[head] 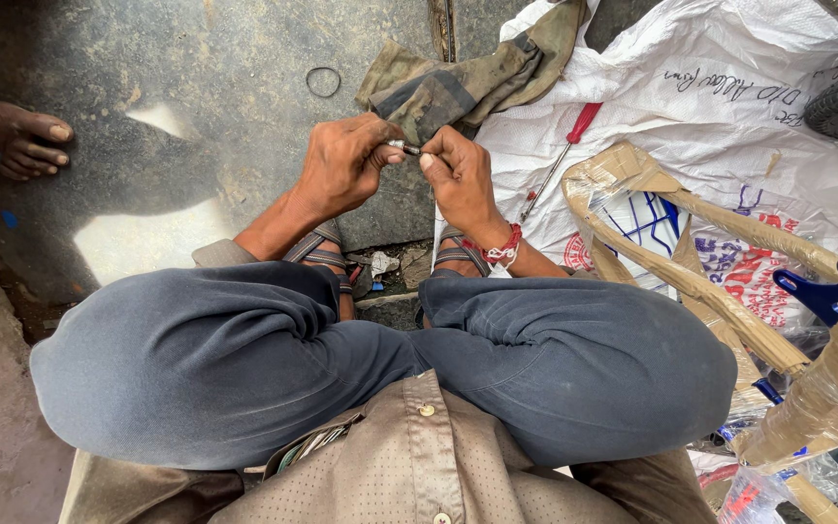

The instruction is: The person manipulates a small metal bicycle component, likely a valve stem, using their hands and a rag. They repeatedly insert and remove a thin wire or pin from the component while seated on the ground in a cluttered outdoor repair area.

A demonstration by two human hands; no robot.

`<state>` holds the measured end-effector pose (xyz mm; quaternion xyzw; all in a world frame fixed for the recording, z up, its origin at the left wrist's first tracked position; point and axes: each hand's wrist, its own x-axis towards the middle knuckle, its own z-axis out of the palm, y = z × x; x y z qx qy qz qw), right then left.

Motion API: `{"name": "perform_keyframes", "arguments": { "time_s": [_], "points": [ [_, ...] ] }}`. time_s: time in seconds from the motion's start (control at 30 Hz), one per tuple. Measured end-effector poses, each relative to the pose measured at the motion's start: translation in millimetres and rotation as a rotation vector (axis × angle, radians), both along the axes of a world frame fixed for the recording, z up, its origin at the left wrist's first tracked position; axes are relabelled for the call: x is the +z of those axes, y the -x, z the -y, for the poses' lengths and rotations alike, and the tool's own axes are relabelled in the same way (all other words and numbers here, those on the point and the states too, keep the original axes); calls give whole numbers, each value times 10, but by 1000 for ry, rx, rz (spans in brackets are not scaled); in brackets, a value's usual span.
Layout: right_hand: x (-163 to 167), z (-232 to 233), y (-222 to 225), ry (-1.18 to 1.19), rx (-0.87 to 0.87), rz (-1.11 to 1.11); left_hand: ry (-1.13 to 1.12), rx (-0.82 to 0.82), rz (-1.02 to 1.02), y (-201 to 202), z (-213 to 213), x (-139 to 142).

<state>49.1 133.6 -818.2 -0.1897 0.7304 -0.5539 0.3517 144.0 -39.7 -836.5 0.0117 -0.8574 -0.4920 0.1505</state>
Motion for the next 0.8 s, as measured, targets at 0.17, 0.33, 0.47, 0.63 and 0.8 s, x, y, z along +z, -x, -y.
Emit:
{"name": "perform_keyframes", "arguments": {
  "time_s": [0.17,0.33,0.47,0.63,0.8],
  "points": [
    [-32,16,17,149,-101,473,134,-12,-76,25,3,73],
    [-20,-9,0,-34,-3,-33,22,-64,64,29,33,-6],
    [34,-11,-19,-93,21,-240,-130,-50,193,3,32,-153],
    [68,-18,-10,-41,57,-511,-323,-47,597,-2,21,-336],
    [21,-5,-19,-39,48,-433,-202,9,456,-5,-9,-293]
  ]
}}
